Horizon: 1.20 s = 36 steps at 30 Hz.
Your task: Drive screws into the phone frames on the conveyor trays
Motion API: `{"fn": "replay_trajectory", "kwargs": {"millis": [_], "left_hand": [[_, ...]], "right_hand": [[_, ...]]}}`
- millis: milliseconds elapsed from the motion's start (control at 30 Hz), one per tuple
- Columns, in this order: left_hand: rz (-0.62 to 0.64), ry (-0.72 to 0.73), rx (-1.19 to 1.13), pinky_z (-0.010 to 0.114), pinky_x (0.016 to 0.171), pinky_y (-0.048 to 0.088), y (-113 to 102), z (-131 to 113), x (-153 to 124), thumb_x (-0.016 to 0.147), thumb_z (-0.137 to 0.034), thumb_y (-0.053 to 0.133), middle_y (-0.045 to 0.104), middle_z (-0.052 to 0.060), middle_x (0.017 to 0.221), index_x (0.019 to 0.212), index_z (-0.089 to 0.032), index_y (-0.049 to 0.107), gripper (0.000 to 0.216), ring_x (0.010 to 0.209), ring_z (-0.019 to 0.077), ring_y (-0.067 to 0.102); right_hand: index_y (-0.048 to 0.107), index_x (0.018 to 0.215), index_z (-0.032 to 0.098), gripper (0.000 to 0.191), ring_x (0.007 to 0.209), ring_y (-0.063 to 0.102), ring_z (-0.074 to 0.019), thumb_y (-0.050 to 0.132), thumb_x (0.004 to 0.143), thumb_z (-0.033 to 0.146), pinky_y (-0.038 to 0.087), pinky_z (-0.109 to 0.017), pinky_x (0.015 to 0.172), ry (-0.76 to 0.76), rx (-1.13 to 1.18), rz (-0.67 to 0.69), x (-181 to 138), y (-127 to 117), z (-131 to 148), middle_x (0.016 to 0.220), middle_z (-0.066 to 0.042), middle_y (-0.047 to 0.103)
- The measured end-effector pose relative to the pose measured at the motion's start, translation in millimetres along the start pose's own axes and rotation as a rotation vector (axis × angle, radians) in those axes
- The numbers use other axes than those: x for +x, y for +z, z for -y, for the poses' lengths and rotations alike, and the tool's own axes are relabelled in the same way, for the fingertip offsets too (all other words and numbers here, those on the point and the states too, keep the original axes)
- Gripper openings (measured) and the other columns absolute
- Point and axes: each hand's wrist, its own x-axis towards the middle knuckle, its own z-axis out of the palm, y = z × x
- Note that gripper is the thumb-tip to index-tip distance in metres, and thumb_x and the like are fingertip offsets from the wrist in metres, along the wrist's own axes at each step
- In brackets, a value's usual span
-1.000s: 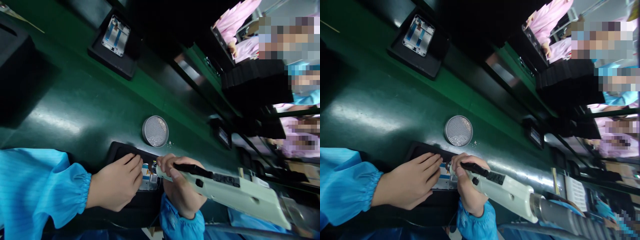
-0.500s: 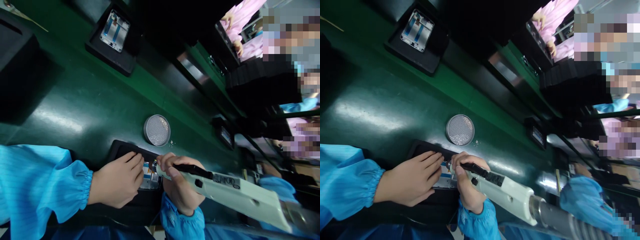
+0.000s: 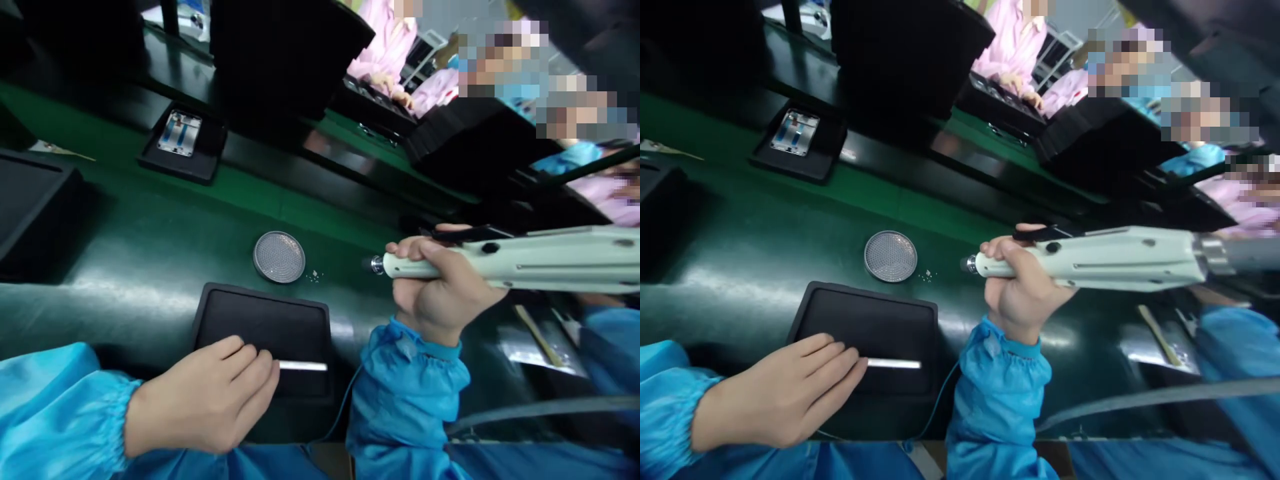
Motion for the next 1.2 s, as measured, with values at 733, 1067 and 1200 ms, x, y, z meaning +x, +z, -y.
{"fn": "replay_trajectory", "kwargs": {"millis": [733,1067,1200], "left_hand": [[0.177,0.110,-0.184,0.038,0.068,0.053,-18,2,19,0.097,-0.007,0.037,0.069,0.016,0.094,0.117,-0.001,0.062,0.033,0.080,0.0240,0.064],[0.175,0.114,-0.204,0.040,0.071,0.054,-14,5,14,0.097,-0.006,0.034,0.069,0.016,0.095,0.119,0.000,0.062,0.036,0.085,0.0256,0.065],[0.169,0.119,-0.196,0.040,0.071,0.053,-16,6,16,0.096,-0.005,0.034,0.069,0.016,0.093,0.118,0.000,0.062,0.035,0.085,0.0259,0.065]], "right_hand": [[0.067,0.079,0.017,0.017,0.058,0.062,-0.0121,0.074,0.064,0.012,0.052,-0.028,0.053,0.070,-0.294,0.176,23,-46,-33,0.076,0.002,0.067],[0.065,0.080,0.020,0.023,0.057,0.061,-0.0150,0.076,0.060,0.019,0.052,-0.031,0.052,0.112,-0.332,0.172,28,-50,-39,0.070,0.002,0.064],[0.064,0.080,0.020,0.023,0.058,0.061,-0.0151,0.075,0.060,0.018,0.052,-0.032,0.054,0.107,-0.328,0.165,28,-50,-39,0.068,0.003,0.063]]}}
